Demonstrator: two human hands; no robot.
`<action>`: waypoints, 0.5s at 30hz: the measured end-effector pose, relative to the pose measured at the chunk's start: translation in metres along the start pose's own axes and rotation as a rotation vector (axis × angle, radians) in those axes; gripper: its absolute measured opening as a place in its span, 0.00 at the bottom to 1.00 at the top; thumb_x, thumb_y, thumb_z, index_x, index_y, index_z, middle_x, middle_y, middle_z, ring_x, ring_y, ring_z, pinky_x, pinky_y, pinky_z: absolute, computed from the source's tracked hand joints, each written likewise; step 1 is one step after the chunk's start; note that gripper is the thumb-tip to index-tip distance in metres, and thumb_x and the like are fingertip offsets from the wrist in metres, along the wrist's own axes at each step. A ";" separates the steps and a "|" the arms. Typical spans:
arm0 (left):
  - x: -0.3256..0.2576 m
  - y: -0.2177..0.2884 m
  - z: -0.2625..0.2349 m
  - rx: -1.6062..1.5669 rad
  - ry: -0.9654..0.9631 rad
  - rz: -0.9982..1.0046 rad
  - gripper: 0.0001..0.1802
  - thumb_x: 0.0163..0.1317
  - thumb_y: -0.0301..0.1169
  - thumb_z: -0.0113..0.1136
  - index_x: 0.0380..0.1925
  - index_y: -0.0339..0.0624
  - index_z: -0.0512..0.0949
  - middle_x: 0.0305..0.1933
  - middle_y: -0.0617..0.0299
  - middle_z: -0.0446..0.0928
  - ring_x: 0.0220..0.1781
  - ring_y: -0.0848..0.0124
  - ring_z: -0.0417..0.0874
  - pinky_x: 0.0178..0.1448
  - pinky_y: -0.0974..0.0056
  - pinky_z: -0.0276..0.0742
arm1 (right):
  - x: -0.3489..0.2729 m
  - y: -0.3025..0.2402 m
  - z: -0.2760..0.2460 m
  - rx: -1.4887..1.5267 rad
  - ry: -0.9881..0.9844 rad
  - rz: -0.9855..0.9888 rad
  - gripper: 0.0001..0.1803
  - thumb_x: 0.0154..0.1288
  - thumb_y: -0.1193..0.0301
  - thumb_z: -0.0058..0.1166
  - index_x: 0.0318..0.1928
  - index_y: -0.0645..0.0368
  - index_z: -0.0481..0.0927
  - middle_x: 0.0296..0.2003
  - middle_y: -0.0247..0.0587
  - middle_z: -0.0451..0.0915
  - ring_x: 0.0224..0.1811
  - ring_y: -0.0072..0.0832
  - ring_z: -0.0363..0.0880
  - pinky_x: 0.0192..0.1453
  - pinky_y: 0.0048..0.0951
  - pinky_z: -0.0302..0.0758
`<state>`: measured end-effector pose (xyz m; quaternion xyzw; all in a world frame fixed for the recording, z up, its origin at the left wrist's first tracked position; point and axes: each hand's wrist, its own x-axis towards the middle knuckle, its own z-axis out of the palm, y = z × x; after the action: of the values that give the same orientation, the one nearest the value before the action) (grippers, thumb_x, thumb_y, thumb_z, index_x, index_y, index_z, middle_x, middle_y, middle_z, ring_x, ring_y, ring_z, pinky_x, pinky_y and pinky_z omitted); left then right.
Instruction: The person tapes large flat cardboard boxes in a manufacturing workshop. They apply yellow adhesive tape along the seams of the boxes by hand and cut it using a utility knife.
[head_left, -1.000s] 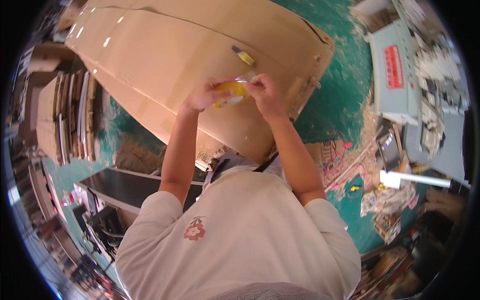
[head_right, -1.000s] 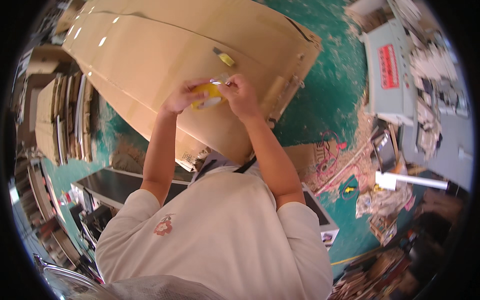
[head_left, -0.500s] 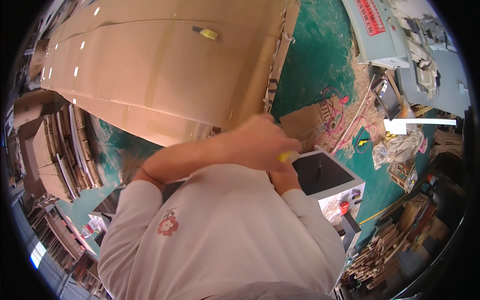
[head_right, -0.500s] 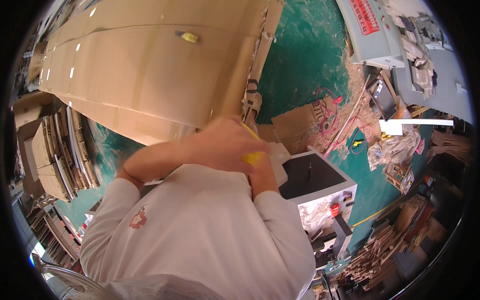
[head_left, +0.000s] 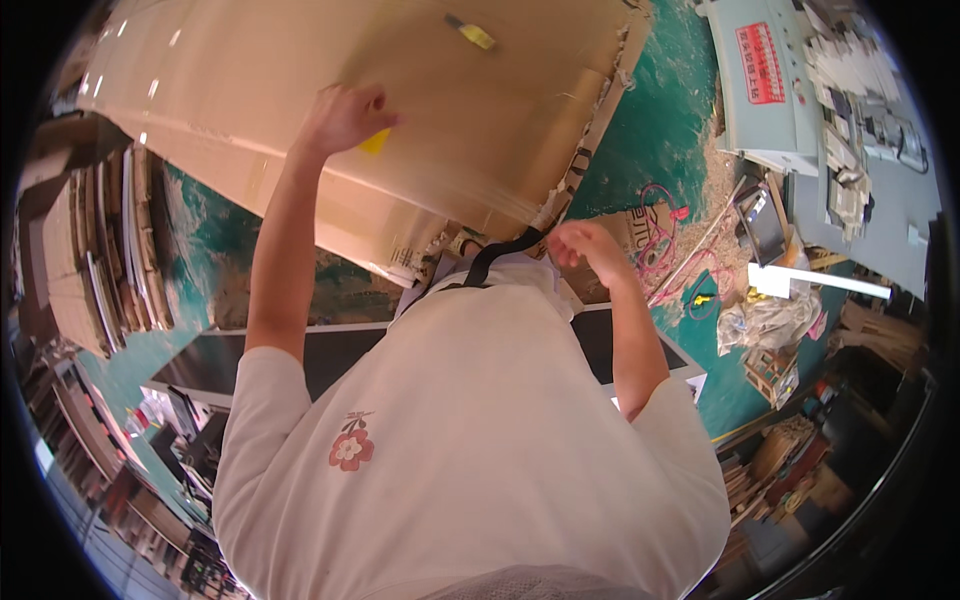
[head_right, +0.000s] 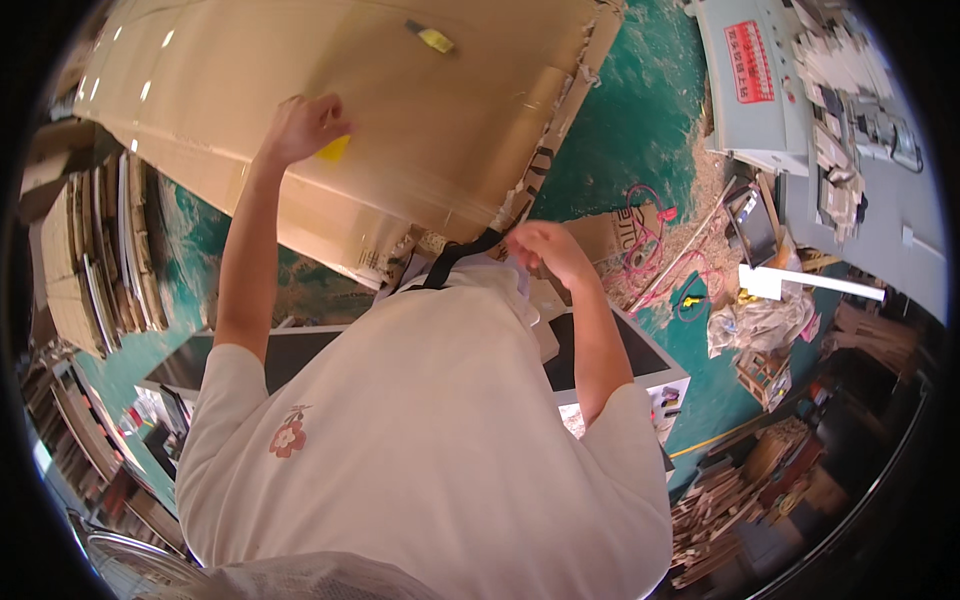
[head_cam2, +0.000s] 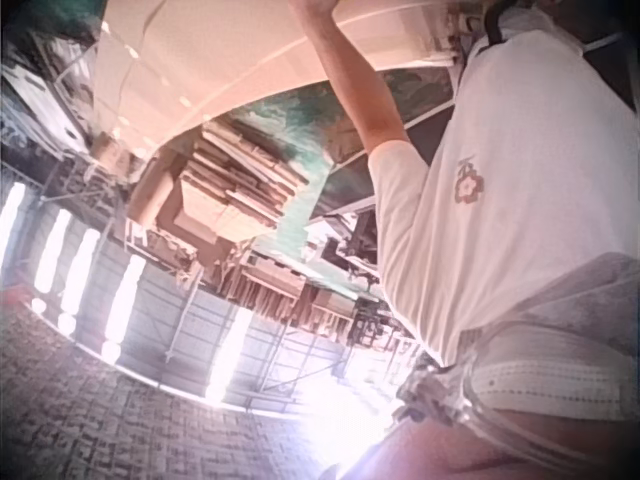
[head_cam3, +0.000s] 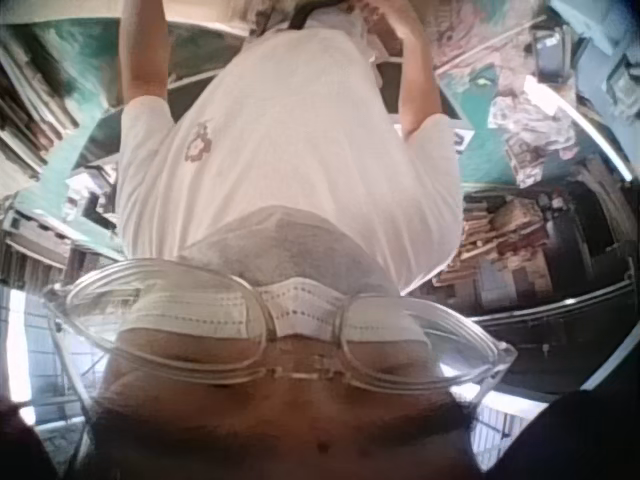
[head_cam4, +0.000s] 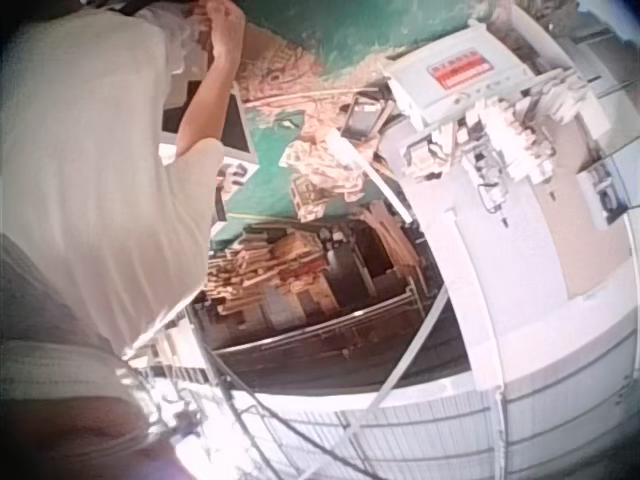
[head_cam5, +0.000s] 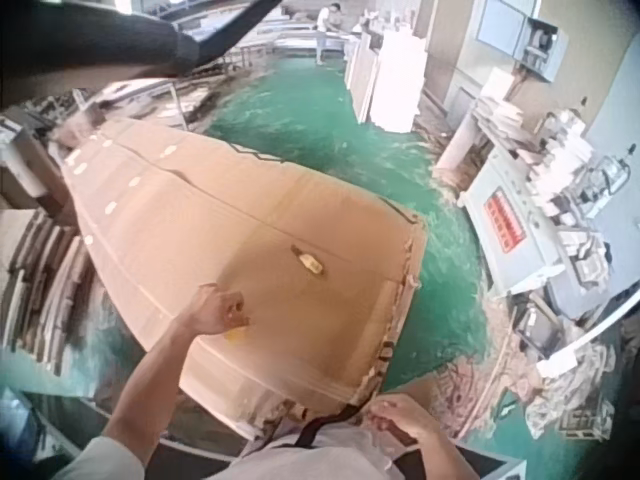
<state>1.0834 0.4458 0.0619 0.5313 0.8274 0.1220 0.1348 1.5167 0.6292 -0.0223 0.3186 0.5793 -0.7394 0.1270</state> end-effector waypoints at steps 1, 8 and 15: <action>0.000 0.001 0.002 -0.004 0.001 -0.038 0.25 0.56 0.57 0.69 0.27 0.46 0.79 0.23 0.58 0.81 0.33 0.54 0.85 0.41 0.53 0.78 | 0.012 -0.029 0.017 -0.026 0.011 -0.022 0.17 0.71 0.61 0.54 0.46 0.63 0.84 0.29 0.39 0.84 0.31 0.21 0.82 0.35 0.24 0.77; 0.002 0.011 -0.001 0.032 -0.017 -0.076 0.27 0.58 0.60 0.65 0.28 0.46 0.80 0.24 0.58 0.82 0.34 0.56 0.85 0.43 0.53 0.78 | 0.106 0.016 0.200 -1.064 -0.496 -0.714 0.19 0.61 0.66 0.56 0.52 0.53 0.82 0.37 0.47 0.85 0.43 0.49 0.83 0.49 0.46 0.79; -0.028 -0.003 -0.002 0.005 -0.001 -0.071 0.27 0.57 0.61 0.66 0.28 0.47 0.80 0.24 0.56 0.81 0.33 0.54 0.84 0.41 0.52 0.78 | 0.043 -0.120 0.132 -0.514 -0.527 -0.178 0.12 0.67 0.65 0.58 0.38 0.61 0.85 0.30 0.39 0.86 0.35 0.33 0.86 0.41 0.35 0.81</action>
<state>1.0914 0.4184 0.0651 0.5021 0.8460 0.1147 0.1381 1.3744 0.5485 0.0611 0.0236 0.7189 -0.6345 0.2828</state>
